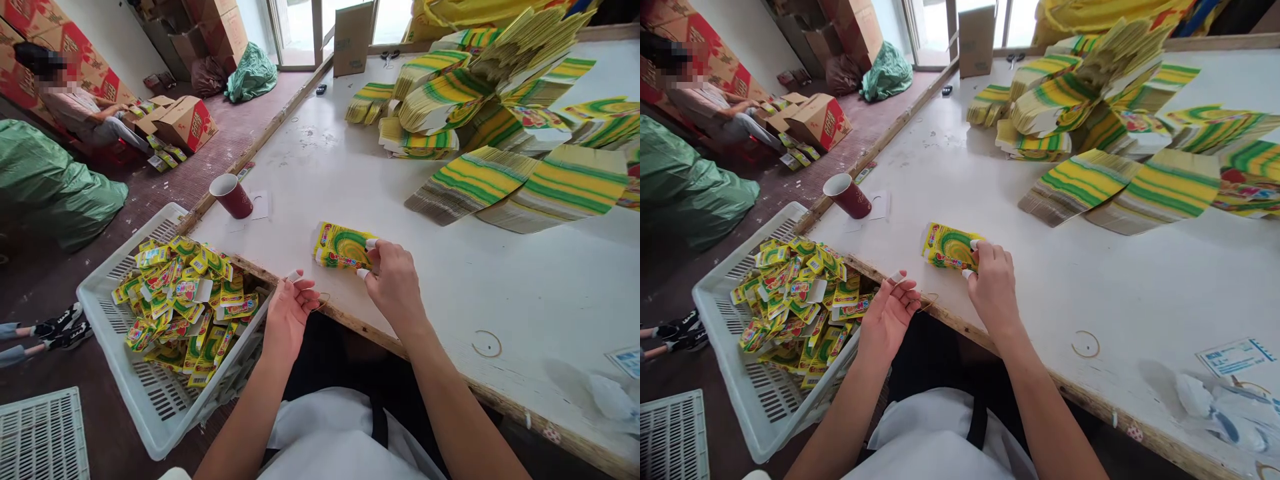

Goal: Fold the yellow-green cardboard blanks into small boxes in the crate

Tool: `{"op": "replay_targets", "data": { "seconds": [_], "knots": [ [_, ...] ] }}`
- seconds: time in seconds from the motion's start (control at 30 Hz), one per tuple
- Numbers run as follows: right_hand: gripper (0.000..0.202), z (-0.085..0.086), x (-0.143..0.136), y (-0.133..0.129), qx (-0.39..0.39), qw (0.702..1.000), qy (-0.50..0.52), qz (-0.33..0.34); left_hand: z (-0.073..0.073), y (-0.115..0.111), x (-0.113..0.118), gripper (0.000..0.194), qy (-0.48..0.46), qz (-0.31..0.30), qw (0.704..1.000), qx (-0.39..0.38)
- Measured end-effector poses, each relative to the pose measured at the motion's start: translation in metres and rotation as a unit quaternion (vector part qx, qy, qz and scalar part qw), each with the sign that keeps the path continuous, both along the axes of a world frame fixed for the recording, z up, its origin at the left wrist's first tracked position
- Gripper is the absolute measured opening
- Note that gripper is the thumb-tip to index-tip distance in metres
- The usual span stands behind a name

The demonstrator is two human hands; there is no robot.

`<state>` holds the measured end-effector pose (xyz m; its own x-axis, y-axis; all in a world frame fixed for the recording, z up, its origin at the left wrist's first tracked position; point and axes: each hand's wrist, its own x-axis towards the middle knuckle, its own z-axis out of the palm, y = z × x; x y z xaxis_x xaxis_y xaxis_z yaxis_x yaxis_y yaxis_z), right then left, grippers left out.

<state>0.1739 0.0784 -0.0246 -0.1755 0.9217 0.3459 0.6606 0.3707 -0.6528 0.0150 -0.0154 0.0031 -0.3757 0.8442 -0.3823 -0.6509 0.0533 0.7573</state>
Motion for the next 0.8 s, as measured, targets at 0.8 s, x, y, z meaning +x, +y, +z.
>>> {"op": "replay_targets", "data": {
  "seconds": [0.8],
  "knots": [
    [0.022,0.030,-0.005,-0.064,-0.260,0.876,0.379,0.144,0.007,0.004,0.033,0.060,0.166,0.032,0.982,0.086]
  ]
}}
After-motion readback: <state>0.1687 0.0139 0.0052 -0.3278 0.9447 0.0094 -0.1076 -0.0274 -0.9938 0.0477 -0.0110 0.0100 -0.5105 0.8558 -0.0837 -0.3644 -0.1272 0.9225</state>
